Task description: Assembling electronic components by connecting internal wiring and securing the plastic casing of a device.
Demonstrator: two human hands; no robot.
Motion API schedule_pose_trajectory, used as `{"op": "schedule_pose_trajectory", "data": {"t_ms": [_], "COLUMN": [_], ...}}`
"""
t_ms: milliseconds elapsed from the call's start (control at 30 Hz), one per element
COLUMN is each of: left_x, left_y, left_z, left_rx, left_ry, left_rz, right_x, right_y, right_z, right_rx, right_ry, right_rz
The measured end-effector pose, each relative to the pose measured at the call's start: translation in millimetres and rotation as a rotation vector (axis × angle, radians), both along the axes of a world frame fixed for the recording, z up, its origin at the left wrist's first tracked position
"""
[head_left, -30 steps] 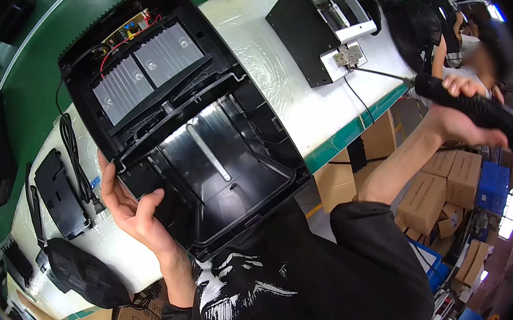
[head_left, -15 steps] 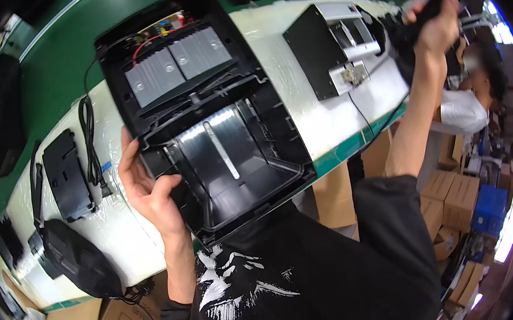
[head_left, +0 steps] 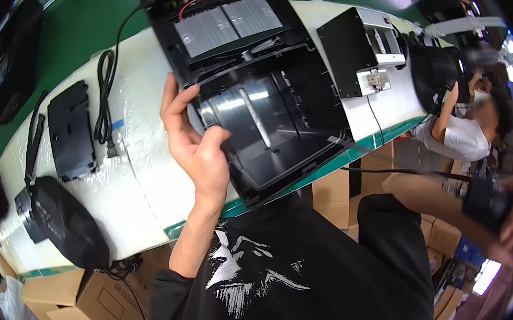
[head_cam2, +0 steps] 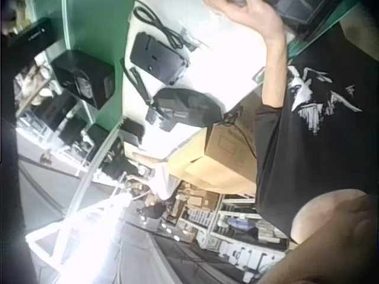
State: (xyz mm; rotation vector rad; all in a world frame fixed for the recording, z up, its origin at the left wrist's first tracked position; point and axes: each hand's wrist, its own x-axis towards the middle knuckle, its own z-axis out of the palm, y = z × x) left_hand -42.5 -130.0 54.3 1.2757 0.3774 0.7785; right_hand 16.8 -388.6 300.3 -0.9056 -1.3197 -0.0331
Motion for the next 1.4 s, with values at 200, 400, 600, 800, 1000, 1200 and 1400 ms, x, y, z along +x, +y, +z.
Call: {"op": "schedule_pose_trajectory", "data": {"t_ms": [200, 400, 600, 800, 1000, 1200, 1400], "left_x": [-12, -6, -9, -8, -6, -7, -4], "left_y": [13, 7, 12, 9, 7, 9, 3], "left_z": [-6, -10, -11, -13, -10, -11, -8], "left_rx": [0.097, 0.085, 0.196, 0.112, 0.117, 0.166, 0.043], "left_ry": [0.014, -0.013, 0.005, -0.035, -0.031, -0.012, -0.052], "left_rz": [0.040, 0.029, 0.002, 0.024, 0.025, -0.006, 0.093], "right_x": [-7, -22, -43, -52, -60, -65, -67], "right_y": [-24, 67, 86, 94, 113, 119, 123], "right_z": [-18, -43, -81, -110, -124, -123, -118], "right_rx": [0.750, 0.303, 0.168, 0.070, -0.046, -0.150, -0.273], "right_ry": [-0.275, 0.248, 0.181, 0.197, 0.191, 0.204, 0.256], "right_rz": [0.306, 0.584, 0.109, 0.025, -0.085, -0.120, -0.055]}}
